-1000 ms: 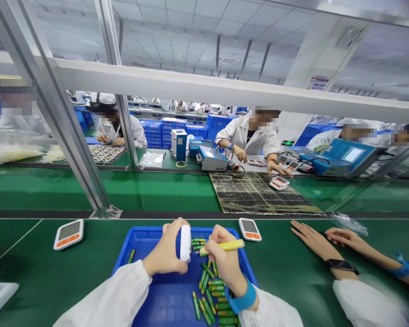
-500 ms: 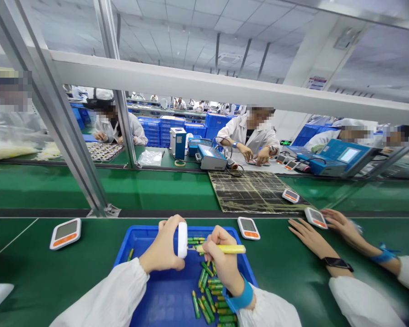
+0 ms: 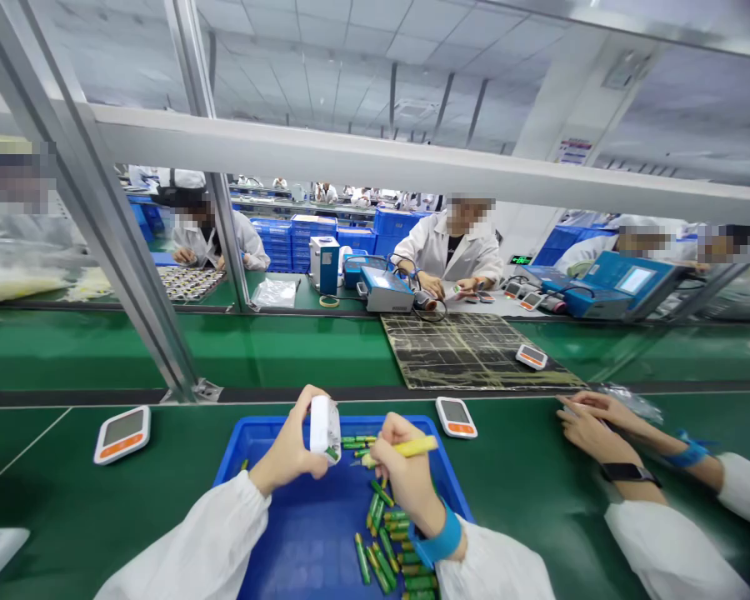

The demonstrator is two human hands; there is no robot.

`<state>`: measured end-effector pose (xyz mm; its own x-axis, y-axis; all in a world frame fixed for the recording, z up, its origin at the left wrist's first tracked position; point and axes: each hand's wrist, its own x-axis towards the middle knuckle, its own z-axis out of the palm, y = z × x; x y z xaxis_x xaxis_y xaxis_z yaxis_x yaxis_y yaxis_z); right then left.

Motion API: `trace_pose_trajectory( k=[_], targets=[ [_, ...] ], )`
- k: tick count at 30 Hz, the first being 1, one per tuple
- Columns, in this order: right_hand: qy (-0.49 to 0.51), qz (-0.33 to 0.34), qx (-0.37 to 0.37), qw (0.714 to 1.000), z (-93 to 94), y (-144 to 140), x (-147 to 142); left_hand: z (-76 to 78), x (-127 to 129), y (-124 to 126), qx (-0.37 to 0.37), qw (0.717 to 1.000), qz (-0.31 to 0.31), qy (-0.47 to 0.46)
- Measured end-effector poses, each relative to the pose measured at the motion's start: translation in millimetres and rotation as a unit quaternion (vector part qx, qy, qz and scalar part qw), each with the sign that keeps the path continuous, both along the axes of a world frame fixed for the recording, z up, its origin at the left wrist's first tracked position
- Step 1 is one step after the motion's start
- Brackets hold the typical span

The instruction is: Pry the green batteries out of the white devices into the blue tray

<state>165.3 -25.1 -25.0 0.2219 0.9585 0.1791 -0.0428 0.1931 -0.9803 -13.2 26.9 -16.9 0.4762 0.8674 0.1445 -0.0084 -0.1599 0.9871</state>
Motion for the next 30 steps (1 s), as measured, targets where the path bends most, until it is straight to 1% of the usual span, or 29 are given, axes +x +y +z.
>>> trace_pose_trajectory(
  k=[2,4,9,13,15,18,20,22,24,26,28,30],
  targets=[
    [0.099,-0.008,0.001,0.995,3.3,-1,1,-1.2,0,2,-0.022,0.998,-0.024,-0.049],
    [0.142,-0.019,0.003,0.990,6.8,-2,1,-1.6,2,3,-0.036,0.995,-0.045,-0.077],
    [0.156,-0.011,-0.007,0.988,11.6,-1,0,-0.6,5,-1,-0.040,0.994,-0.055,-0.081],
    [0.151,-0.012,-0.005,0.988,12.3,-2,-1,-1.9,5,-1,-0.043,0.994,-0.057,-0.088],
    [0.152,-0.001,-0.011,0.988,11.7,-1,-1,-2.6,6,-1,-0.048,0.993,-0.053,-0.094],
    [0.189,0.020,-0.034,0.981,9.6,1,-1,-2.5,9,-2,-0.073,0.987,-0.041,-0.136],
    [0.246,0.027,-0.063,0.967,6.8,2,-2,-2.0,11,-4,-0.099,0.980,-0.031,-0.168],
    [0.314,0.041,-0.097,0.943,2.7,4,-2,-1.5,13,-6,-0.113,0.976,-0.027,-0.182],
    [0.372,0.063,-0.128,0.917,-2.0,6,-2,-1.5,13,-6,-0.106,0.979,-0.024,-0.174],
    [0.410,0.072,-0.153,0.896,-5.8,8,-3,-2.2,13,-6,-0.091,0.983,-0.015,-0.161],
    [0.433,0.068,-0.180,0.880,-6.9,10,-4,-3.8,14,-6,-0.060,0.992,0.008,-0.113],
    [0.451,0.068,-0.193,0.869,-4.9,10,-5,-6.7,17,-8,0.011,0.999,0.040,0.007]
  ],
)
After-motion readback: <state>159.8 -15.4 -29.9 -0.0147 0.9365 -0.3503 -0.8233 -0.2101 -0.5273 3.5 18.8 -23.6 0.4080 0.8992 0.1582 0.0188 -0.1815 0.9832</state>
